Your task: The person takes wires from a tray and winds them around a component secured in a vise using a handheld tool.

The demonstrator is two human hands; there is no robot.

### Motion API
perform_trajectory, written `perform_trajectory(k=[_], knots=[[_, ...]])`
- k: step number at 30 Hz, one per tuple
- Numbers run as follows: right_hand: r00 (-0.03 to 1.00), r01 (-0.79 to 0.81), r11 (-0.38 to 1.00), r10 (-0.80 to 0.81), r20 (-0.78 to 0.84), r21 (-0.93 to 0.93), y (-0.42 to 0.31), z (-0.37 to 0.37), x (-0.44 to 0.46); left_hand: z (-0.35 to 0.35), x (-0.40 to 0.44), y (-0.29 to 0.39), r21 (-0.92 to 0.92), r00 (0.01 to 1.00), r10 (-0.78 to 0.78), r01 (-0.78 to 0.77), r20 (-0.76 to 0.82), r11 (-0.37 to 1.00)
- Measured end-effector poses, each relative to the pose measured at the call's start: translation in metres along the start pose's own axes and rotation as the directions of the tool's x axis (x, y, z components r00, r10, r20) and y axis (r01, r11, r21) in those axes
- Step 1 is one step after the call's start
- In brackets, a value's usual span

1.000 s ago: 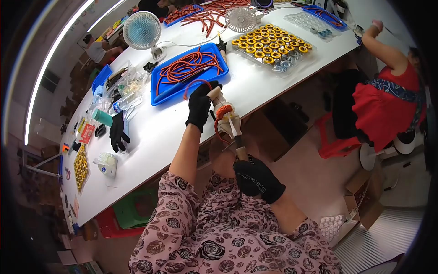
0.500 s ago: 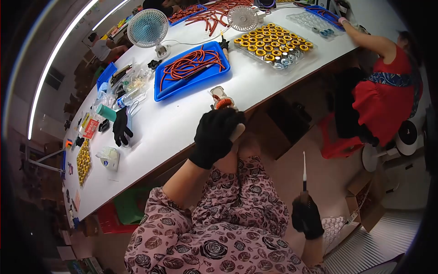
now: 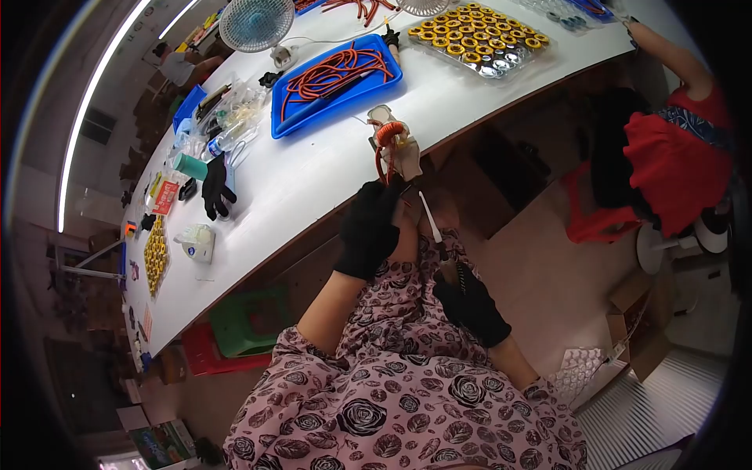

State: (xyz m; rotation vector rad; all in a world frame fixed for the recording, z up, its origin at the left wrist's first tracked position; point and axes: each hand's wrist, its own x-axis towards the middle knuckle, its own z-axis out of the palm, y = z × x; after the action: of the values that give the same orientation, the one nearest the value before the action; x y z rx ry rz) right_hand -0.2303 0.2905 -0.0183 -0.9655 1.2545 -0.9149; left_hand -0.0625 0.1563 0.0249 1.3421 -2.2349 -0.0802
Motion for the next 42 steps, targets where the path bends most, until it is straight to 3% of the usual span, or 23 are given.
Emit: perform_trajectory(k=[2, 4, 5, 7, 9, 11, 12, 14, 15, 18, 20, 27, 29, 30, 32, 33, 34, 35, 37, 38, 39, 41, 42], knots=[[0.988, 0.118, 0.976, -0.134, -0.077, -0.185, -0.002, 0.0, -0.003, -0.008, 0.002, 0.004, 0.095, 0.999, 0.021, -0.024, 0.025, 0.995], [0.994, 0.053, 0.976, -0.071, -0.078, -0.21, -0.012, -0.003, -0.007, -0.022, 0.004, 0.0, 0.275, 0.982, -0.012, -0.041, 0.19, 0.961], [0.997, -0.004, 0.973, -0.015, -0.077, -0.23, -0.014, -0.003, -0.009, -0.028, 0.003, 0.001, 0.276, 0.981, -0.016, -0.039, 0.193, 0.96], [0.996, 0.039, 0.968, -0.059, -0.074, -0.249, -0.011, -0.002, -0.01, -0.043, 0.0, 0.006, 0.125, 0.982, 0.18, -0.172, -0.056, 0.977], [0.992, 0.083, 0.959, -0.106, -0.073, -0.27, -0.006, -0.003, -0.011, -0.052, 0.002, 0.012, 0.061, 0.982, 0.179, -0.175, -0.068, 0.983], [0.978, 0.189, 0.898, -0.208, -0.004, -0.396, -0.001, -0.003, -0.008, -0.055, 0.005, 0.008, -0.311, 0.952, -0.098, 0.191, 0.291, 0.931], [0.978, 0.191, 0.897, -0.21, -0.003, -0.398, -0.007, -0.003, -0.008, -0.052, 0.003, 0.009, -0.311, 0.952, -0.099, 0.191, 0.289, 0.931], [0.985, 0.131, 0.861, -0.17, -0.037, -0.491, -0.026, -0.002, -0.013, -0.044, -0.009, 0.014, -0.659, 0.828, -0.279, 0.557, 0.485, 0.506], [0.986, 0.127, 0.861, -0.166, -0.035, -0.493, -0.03, -0.004, -0.015, -0.043, -0.013, 0.013, -0.66, 0.826, -0.282, 0.56, 0.488, 0.501], [0.995, 0.086, 0.876, -0.095, 0.004, -0.475, -0.034, -0.007, -0.012, -0.042, -0.019, 0.008, -0.672, 0.859, -0.224, 0.502, 0.46, 0.544], [0.982, 0.177, 0.835, -0.183, 0.041, -0.522, -0.03, -0.008, -0.01, -0.038, -0.023, 0.011, -0.524, 0.878, -0.231, 0.441, 0.419, 0.729], [0.974, 0.179, 0.766, -0.225, 0.003, -0.617, -0.011, -0.004, -0.027, -0.032, -0.031, 0.017, -0.552, 0.915, -0.196, 0.373, 0.354, 0.745], [0.997, 0.074, 0.851, -0.075, 0.02, -0.52, -0.006, -0.014, -0.042, -0.038, -0.024, 0.012, -0.432, 0.925, 0.016, 0.162, 0.38, 0.887], [0.996, 0.082, 0.851, -0.087, 0.014, -0.518, 0.011, -0.022, -0.054, -0.039, -0.018, 0.013, -0.43, 0.927, 0.025, 0.15, 0.374, 0.89], [0.922, 0.387, 0.754, -0.329, 0.205, -0.531, 0.054, -0.036, -0.074, -0.042, 0.001, 0.016, -0.171, 0.989, 0.124, -0.108, 0.085, 0.979], [0.919, 0.392, 0.75, -0.337, 0.204, -0.532, 0.051, -0.039, -0.084, -0.042, 0.007, 0.018, -0.01, 0.978, 0.2, -0.201, -0.052, 0.98], [0.986, 0.139, 0.879, -0.077, 0.151, -0.456, 0.04, -0.042, -0.097, -0.031, 0.007, 0.018, 0.042, 0.947, 0.313, -0.31, -0.069, 0.95], [0.973, -0.138, 0.922, 0.194, 0.126, -0.361, 0.035, -0.045, -0.104, -0.024, 0.008, 0.02, 0.045, 0.946, 0.316, -0.313, -0.071, 0.949], [0.978, -0.082, 0.925, 0.146, 0.148, -0.372, 0.039, -0.052, -0.109, -0.023, 0.014, 0.028, -0.145, 0.943, 0.189, -0.154, 0.274, 0.977], [0.981, -0.026, 0.924, 0.097, 0.169, -0.38, 0.041, -0.056, -0.108, -0.007, 0.016, 0.011, -0.094, 0.843, 0.526, -0.518, 0.111, 0.85], [0.982, -0.021, 0.926, 0.091, 0.168, -0.378, 0.044, -0.06, -0.105, -0.007, 0.023, 0.012, -0.09, 0.84, 0.531, -0.523, 0.111, 0.847], [0.994, 0.063, 0.868, -0.097, -0.043, -0.493, 0.052, -0.066, -0.097, -0.008, 0.033, 0.019, -0.153, 0.774, 0.62, -0.603, 0.126, 0.783], [0.994, 0.069, 0.868, -0.102, -0.04, -0.492, 0.048, -0.068, -0.091, -0.01, 0.038, 0.021, -0.147, 0.774, 0.62, -0.604, 0.127, 0.783]])
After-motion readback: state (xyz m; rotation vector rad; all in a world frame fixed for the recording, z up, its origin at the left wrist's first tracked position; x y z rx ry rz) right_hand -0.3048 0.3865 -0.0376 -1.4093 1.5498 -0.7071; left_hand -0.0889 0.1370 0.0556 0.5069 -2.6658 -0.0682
